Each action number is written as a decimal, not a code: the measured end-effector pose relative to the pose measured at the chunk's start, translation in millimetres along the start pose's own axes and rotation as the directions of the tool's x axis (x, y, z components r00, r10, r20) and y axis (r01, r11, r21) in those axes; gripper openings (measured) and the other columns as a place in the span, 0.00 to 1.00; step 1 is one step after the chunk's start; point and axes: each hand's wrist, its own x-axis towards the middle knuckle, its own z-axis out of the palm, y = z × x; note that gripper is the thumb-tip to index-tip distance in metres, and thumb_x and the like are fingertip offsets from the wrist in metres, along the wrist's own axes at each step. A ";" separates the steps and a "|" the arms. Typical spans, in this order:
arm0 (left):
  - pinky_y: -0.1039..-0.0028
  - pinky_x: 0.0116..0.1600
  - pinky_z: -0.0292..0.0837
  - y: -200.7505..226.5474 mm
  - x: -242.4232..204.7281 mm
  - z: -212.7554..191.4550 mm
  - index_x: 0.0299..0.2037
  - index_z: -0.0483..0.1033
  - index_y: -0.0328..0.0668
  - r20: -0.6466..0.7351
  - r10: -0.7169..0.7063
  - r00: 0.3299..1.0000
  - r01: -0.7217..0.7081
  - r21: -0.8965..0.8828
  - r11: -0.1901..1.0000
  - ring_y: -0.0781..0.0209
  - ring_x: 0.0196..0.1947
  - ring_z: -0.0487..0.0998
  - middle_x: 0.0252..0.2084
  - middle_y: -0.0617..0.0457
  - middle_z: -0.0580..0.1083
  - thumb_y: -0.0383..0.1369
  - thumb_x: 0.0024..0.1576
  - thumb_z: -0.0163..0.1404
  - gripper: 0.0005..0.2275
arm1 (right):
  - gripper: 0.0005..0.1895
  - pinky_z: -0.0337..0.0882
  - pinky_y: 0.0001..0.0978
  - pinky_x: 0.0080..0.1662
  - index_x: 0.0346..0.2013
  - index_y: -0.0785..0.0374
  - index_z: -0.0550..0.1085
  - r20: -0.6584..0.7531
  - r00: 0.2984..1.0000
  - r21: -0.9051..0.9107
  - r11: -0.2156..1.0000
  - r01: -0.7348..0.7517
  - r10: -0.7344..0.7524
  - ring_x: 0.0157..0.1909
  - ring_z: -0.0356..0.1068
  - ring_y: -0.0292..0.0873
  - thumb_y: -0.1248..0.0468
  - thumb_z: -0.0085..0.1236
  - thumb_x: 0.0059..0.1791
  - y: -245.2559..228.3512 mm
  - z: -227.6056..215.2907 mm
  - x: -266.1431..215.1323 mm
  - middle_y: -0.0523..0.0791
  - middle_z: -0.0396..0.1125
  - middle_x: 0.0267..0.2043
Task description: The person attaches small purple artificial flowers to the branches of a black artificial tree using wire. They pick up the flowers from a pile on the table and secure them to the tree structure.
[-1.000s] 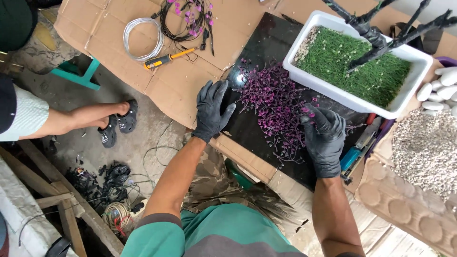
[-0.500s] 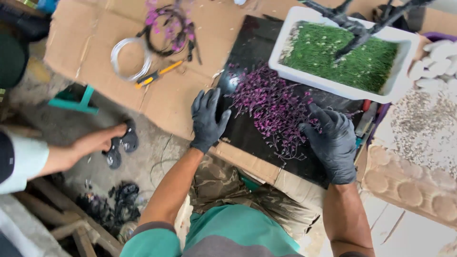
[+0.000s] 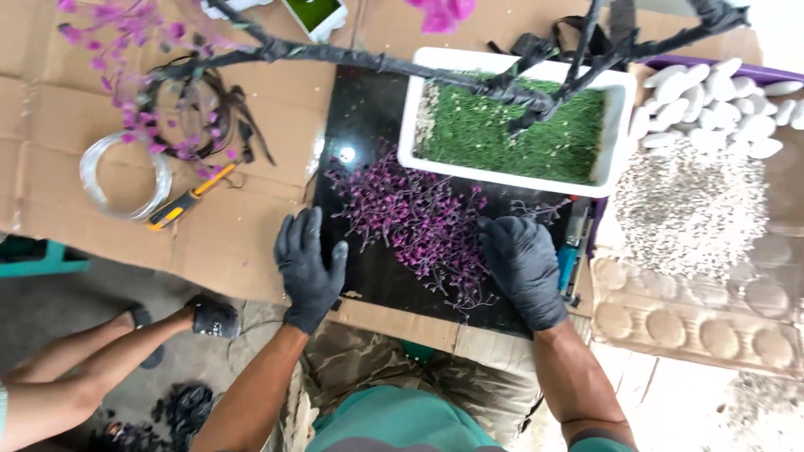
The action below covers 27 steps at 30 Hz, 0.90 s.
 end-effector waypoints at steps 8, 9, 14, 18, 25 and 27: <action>0.47 0.68 0.58 -7.4 -6.6 11.6 0.72 0.66 0.46 -0.092 0.036 0.995 -0.039 -0.024 0.999 0.35 0.70 0.61 0.67 0.42 0.66 0.48 0.63 0.50 0.28 | 0.10 0.76 0.44 0.39 0.43 0.49 0.81 -0.149 0.975 0.103 0.983 -0.151 0.165 0.39 0.74 0.51 0.65 0.66 0.48 -7.9 -5.0 1.1 0.40 0.71 0.38; 0.46 0.68 0.58 -6.7 -5.4 10.3 0.72 0.66 0.46 -0.112 0.034 0.993 -0.037 -0.021 0.999 0.34 0.70 0.61 0.67 0.43 0.66 0.49 0.63 0.50 0.29 | 0.12 0.77 0.41 0.40 0.47 0.48 0.82 -0.147 0.964 0.243 0.953 -0.181 0.221 0.41 0.76 0.51 0.66 0.64 0.51 -12.1 -11.4 6.4 0.39 0.73 0.39; 0.45 0.69 0.57 -5.5 -10.3 13.5 0.72 0.65 0.46 -0.141 0.029 0.990 -0.032 -0.023 0.999 0.34 0.71 0.58 0.67 0.42 0.65 0.48 0.61 0.54 0.30 | 0.10 0.77 0.42 0.42 0.45 0.52 0.82 -0.222 0.952 0.319 0.938 -0.132 0.209 0.42 0.77 0.52 0.68 0.68 0.51 -10.1 -9.9 -3.0 0.41 0.74 0.40; 0.45 0.70 0.56 -6.2 -9.5 13.7 0.72 0.66 0.46 -0.162 0.014 0.987 -0.019 -0.029 0.999 0.33 0.72 0.59 0.66 0.41 0.66 0.47 0.59 0.58 0.31 | 0.05 0.77 0.40 0.44 0.40 0.56 0.82 -0.413 0.888 0.290 0.953 -0.083 0.203 0.37 0.76 0.52 0.70 0.69 0.53 -19.7 -24.3 2.0 0.44 0.73 0.36; 0.46 0.71 0.57 -11.7 -14.7 20.6 0.71 0.67 0.48 -0.190 0.047 0.981 -0.049 -0.006 0.999 0.34 0.71 0.60 0.66 0.42 0.67 0.45 0.58 0.60 0.32 | 0.06 0.77 0.48 0.45 0.45 0.61 0.81 -0.386 0.912 0.314 0.949 -0.009 0.136 0.42 0.76 0.59 0.66 0.70 0.55 -39.1 -61.6 16.0 0.48 0.74 0.38; 0.47 0.70 0.58 -10.6 -13.4 20.4 0.72 0.66 0.51 -0.200 0.032 0.979 -0.036 -0.014 0.999 0.36 0.71 0.60 0.66 0.44 0.67 0.45 0.58 0.60 0.31 | 0.11 0.75 0.49 0.43 0.46 0.58 0.80 -0.215 0.976 0.186 0.983 0.005 0.036 0.41 0.75 0.57 0.65 0.70 0.50 -7.3 -33.1 9.8 0.47 0.74 0.38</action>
